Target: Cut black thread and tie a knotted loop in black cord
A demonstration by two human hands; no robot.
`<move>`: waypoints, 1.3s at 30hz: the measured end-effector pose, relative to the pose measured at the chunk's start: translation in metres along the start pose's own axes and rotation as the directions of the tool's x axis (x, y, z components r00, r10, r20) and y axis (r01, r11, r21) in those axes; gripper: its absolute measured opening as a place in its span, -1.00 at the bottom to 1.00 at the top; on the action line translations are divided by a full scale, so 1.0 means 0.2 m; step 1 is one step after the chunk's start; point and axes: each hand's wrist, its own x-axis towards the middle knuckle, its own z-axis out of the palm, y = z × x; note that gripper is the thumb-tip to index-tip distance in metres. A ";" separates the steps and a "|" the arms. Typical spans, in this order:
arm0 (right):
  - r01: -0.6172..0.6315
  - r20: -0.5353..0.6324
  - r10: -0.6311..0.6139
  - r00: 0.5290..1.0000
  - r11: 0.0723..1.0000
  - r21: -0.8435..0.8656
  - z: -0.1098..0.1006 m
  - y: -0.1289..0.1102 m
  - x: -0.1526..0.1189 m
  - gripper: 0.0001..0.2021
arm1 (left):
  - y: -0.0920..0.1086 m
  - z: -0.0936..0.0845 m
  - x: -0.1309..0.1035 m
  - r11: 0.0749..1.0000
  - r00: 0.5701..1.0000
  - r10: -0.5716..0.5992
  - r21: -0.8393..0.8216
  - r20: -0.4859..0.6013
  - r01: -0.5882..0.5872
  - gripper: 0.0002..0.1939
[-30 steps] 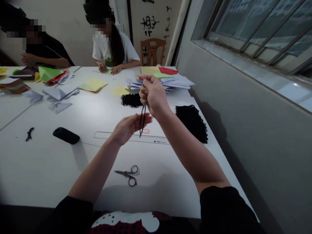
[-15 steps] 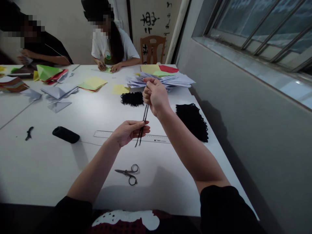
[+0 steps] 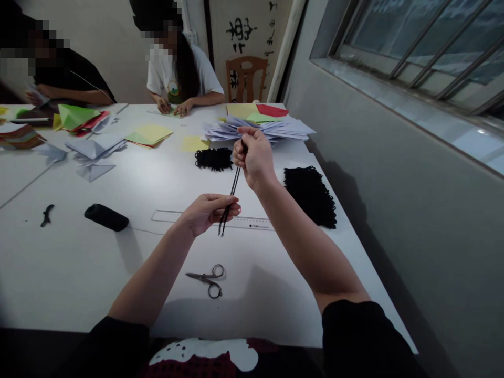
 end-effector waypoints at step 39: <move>0.099 0.010 -0.103 0.995 0.919 -0.382 -0.33 0.22 -0.12 -0.85 | 0.11 -0.25 -0.03 0.913 0.999 -0.020 0.406 -0.039 0.034 -0.91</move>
